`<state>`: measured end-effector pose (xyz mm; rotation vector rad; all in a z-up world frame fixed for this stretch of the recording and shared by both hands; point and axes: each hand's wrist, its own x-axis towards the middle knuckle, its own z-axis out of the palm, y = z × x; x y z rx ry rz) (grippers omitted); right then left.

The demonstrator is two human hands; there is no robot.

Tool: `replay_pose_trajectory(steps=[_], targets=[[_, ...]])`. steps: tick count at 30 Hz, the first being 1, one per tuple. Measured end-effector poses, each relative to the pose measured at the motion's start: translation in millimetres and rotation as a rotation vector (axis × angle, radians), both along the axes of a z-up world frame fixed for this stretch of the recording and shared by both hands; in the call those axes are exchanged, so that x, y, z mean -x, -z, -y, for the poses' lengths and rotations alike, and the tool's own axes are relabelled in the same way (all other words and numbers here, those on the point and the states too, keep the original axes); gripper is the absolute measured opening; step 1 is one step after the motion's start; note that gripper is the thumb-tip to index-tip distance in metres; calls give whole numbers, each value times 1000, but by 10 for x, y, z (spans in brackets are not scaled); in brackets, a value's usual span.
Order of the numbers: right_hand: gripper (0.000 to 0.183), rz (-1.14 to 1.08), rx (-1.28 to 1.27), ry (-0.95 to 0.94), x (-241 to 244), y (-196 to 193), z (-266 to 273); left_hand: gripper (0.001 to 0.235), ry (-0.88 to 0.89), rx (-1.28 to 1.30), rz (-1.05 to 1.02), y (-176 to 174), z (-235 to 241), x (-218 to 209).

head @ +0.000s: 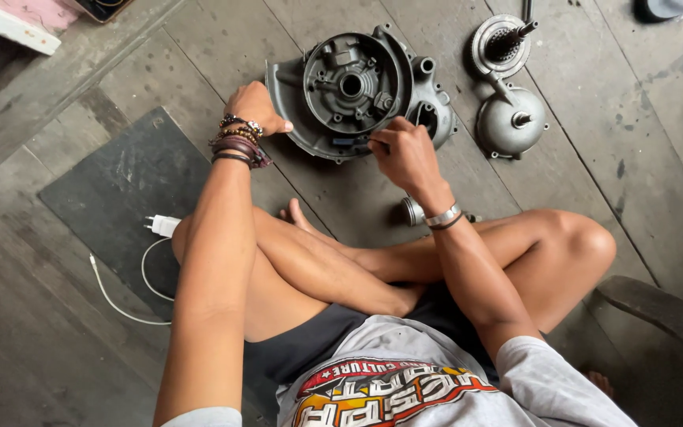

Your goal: The person cleans and inspects motorcycle engine components while sitting on the floor.

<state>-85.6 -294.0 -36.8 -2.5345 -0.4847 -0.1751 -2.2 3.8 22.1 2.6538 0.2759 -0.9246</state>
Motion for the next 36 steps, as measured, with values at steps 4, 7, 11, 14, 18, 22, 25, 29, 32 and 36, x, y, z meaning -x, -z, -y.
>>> replay_pose_trajectory(steps=[4, 7, 11, 14, 18, 22, 25, 29, 32, 36], targets=[[8, 23, -23, -10, 108, -58, -221, 65, 11, -4, 0, -31, 28, -8], [8, 6, -48, -12, 147, 58, -299, 65, 12, -1, 13, -59, 35, 19], [8, -32, -20, -13, 98, -104, -186, 67, 6, -18, -3, -43, 32, 25], [8, -94, -27, -11, 17, -226, -29, 66, 5, -21, -2, -49, 32, 10], [9, -179, -33, -6, -22, -265, 102, 65, 8, -9, 6, -23, 13, 19], [10, -173, 18, 32, 54, -153, -114, 65, 34, -14, 5, 26, -10, -3], [10, -98, -49, -10, 89, -105, -205, 65, 49, -18, 17, 16, 5, 5], [10, -106, -48, -69, 23, -253, -74, 64, 25, -81, 13, 176, 22, -14], [13, -155, -58, -90, -29, -369, 56, 64, 10, -150, -8, 240, 33, -37], [7, -50, -37, -98, -5, -278, 22, 65, 48, -166, 1, 333, 12, -64]])
